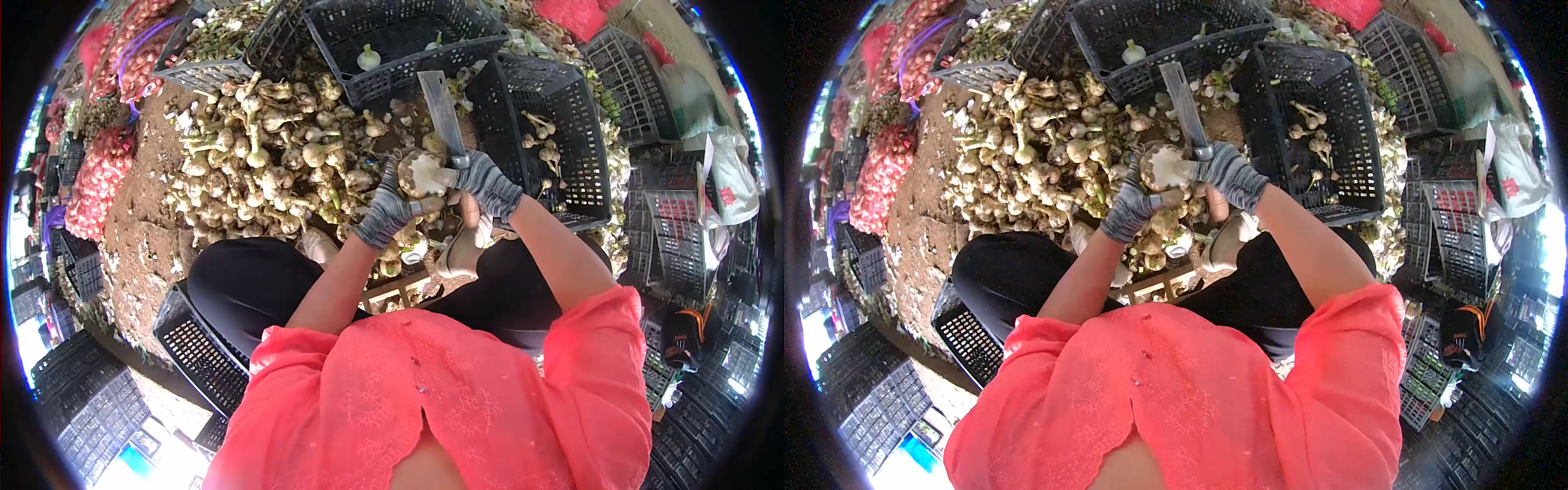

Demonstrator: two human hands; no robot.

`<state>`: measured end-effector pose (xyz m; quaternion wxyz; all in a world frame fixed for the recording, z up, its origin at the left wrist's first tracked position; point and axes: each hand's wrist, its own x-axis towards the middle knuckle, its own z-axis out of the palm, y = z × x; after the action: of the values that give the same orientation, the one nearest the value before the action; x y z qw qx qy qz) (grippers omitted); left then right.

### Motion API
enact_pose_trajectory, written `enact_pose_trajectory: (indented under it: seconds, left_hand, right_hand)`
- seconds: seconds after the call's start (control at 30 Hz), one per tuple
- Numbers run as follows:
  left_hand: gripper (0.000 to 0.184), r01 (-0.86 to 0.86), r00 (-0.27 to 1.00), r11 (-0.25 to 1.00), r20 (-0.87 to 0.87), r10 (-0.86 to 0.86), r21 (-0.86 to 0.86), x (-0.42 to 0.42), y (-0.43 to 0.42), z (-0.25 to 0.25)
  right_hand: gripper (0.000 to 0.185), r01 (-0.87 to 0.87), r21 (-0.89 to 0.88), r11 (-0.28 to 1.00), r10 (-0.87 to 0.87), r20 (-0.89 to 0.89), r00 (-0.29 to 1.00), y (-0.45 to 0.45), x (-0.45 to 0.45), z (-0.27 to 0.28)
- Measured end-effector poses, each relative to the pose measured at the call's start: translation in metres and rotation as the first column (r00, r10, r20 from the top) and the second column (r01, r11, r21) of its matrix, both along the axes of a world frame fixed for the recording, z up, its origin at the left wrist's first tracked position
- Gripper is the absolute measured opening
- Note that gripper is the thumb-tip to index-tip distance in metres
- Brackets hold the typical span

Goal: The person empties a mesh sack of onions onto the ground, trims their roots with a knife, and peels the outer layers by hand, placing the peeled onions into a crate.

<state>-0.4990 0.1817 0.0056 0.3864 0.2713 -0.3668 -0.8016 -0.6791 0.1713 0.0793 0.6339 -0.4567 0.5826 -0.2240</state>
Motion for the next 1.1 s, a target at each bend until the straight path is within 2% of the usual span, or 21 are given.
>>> enact_pose_trajectory:
  seconds: [0.07,0.1,0.13,0.17,0.2,0.23,0.27,0.3,0.33,0.37,0.43,0.47,0.53,0.67,0.73,0.77,0.87,0.93,1.0,1.07,1.1]
  left_hand:
    - [0.095,0.014,0.998,1.000,-0.067,-0.013,0.010,0.001,0.002,0.015]
    - [0.092,0.084,0.994,0.980,-0.077,-0.071,0.182,-0.001,-0.004,-0.006]
    - [0.090,0.047,0.946,0.998,0.322,-0.035,-0.030,0.002,-0.005,0.001]
    - [0.088,0.092,0.751,0.968,0.655,0.086,-0.232,0.006,-0.005,0.010]
    - [0.087,0.210,0.446,0.899,0.856,0.262,-0.385,0.011,-0.005,0.016]
    - [0.075,0.259,0.403,0.909,0.892,0.204,-0.325,0.021,-0.008,-0.011]
    - [0.068,0.072,0.613,0.997,0.790,-0.023,-0.028,0.019,-0.020,-0.025]
    - [0.063,-0.027,0.808,0.949,0.566,-0.164,0.314,0.015,-0.036,-0.036]
    - [0.059,-0.017,0.944,0.777,0.265,-0.194,0.629,0.009,-0.044,-0.041]
    - [0.045,-0.200,0.972,0.640,0.232,0.035,0.742,-0.002,-0.026,0.066]
    - [0.039,0.329,0.922,0.778,-0.360,-0.142,0.535,0.003,-0.032,0.043]
    - [0.042,0.307,0.942,0.873,-0.253,-0.221,0.380,0.003,-0.032,0.030]
    - [0.051,0.266,0.963,0.963,0.034,-0.268,0.039,0.003,-0.030,0.017]
    - [0.042,0.079,0.860,0.996,0.509,-0.044,-0.047,0.000,-0.023,0.028]
    - [0.039,0.018,0.712,0.993,0.698,0.070,-0.118,-0.003,-0.019,0.034]
    - [0.031,-0.033,0.776,0.978,0.612,0.156,-0.207,-0.007,-0.017,0.017]
    - [0.031,-0.030,0.671,0.879,0.642,0.371,-0.476,-0.006,-0.018,-0.011]
    - [0.032,-0.304,0.778,0.905,0.471,0.416,-0.297,-0.003,-0.018,0.011]
    - [0.032,-0.450,0.816,0.884,0.342,0.466,-0.129,0.002,-0.027,0.016]
    - [0.032,-0.328,0.692,0.928,0.624,0.362,-0.175,0.007,-0.047,-0.022]
    - [0.034,-0.352,0.708,0.929,0.617,0.343,-0.112,-0.004,-0.044,-0.031]
  right_hand:
    - [0.042,-0.004,0.035,0.999,0.004,0.003,1.000,-0.006,0.001,-0.015]
    - [0.044,-0.027,0.011,1.000,0.028,-0.104,0.994,-0.010,-0.002,-0.020]
    - [0.045,-0.021,-0.167,0.986,-0.005,-0.158,0.987,-0.012,-0.002,-0.016]
    - [0.046,-0.026,-0.339,0.940,-0.047,-0.203,0.978,-0.014,-0.003,-0.010]
    - [0.048,-0.037,-0.499,0.866,-0.096,-0.239,0.966,-0.014,-0.004,-0.004]
    - [0.051,-0.089,-0.533,0.841,-0.115,-0.337,0.935,-0.015,-0.005,0.011]
    - [0.051,-0.158,-0.589,0.793,-0.091,-0.371,0.924,-0.012,-0.002,0.019]
    - [0.051,-0.225,-0.638,0.737,-0.074,-0.407,0.910,-0.009,0.001,0.025]
    - [0.050,-0.289,-0.678,0.676,-0.063,-0.444,0.894,-0.005,0.003,0.029]
    - [0.049,-0.404,-0.577,0.710,0.009,-0.566,0.824,-0.002,0.005,0.023]
    - [0.044,-0.560,-0.655,0.508,0.017,-0.643,0.766,0.005,0.013,0.023]
    - [0.042,-0.604,-0.679,0.418,0.033,-0.652,0.757,0.006,0.015,0.020]
    - [0.039,-0.661,-0.540,0.521,0.082,-0.739,0.669,0.006,0.010,0.022]
    - [0.032,-0.689,-0.121,0.715,0.208,-0.904,0.374,-0.010,0.006,0.039]
    - [0.027,-0.673,-0.060,0.737,0.237,-0.909,0.342,-0.010,0.007,0.045]
    - [0.026,-0.672,-0.058,0.738,0.239,-0.909,0.341,-0.011,0.005,0.041]
    - [0.025,-0.603,0.105,0.791,0.327,-0.905,0.272,-0.017,-0.002,0.035]
    - [0.026,-0.489,0.333,0.806,0.464,-0.869,0.174,-0.025,-0.038,0.012]
    - [0.025,-0.358,0.419,0.834,0.492,-0.859,0.142,-0.023,-0.064,0.025]
    - [0.028,-0.321,0.190,0.928,0.289,-0.910,0.296,-0.014,-0.066,0.032]
    - [0.028,-0.326,0.128,0.937,0.243,-0.908,0.341,-0.016,-0.061,0.037]
